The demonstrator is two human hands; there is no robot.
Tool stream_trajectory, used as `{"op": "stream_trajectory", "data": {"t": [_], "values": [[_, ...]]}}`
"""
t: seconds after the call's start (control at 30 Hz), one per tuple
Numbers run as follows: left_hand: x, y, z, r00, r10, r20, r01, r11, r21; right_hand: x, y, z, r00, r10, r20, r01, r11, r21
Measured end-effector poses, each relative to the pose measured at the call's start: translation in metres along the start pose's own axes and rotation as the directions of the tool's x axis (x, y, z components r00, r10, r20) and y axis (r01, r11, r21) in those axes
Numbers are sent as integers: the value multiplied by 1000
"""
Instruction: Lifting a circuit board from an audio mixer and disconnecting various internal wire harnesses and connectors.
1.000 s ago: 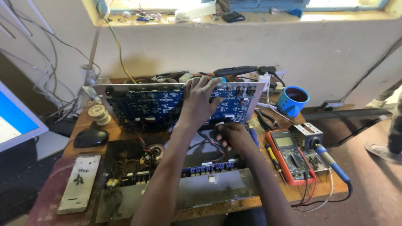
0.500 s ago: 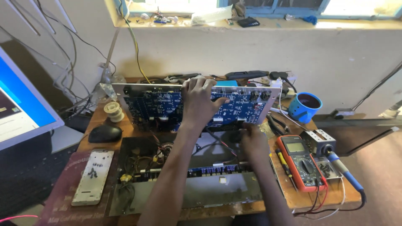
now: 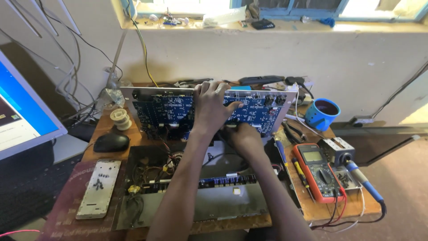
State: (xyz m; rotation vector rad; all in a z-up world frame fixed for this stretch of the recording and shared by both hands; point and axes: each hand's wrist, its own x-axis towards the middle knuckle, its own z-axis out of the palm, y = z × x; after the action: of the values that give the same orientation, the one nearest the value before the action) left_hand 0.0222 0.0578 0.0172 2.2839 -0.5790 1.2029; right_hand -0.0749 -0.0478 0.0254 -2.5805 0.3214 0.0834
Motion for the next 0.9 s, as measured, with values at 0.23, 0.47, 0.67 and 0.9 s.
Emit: {"op": "stream_trajectory", "data": {"t": [0.23,0.47,0.67,0.9], "values": [[-3,-8,19,999,3,-35,-3,1000,1,20,-4,7,997,47,-65,-46,999,24],[0,-4,10,999,-29,-14,29,999,-39,60,35,47,985,112,128,-170,697,697],[-1,-1,2,999,-53,9,54,997,-55,93,70,73,978,88,188,-197,670,716],[-1,-5,14,995,-85,48,87,996,-26,21,70,21,968,49,247,-245,406,880]]}}
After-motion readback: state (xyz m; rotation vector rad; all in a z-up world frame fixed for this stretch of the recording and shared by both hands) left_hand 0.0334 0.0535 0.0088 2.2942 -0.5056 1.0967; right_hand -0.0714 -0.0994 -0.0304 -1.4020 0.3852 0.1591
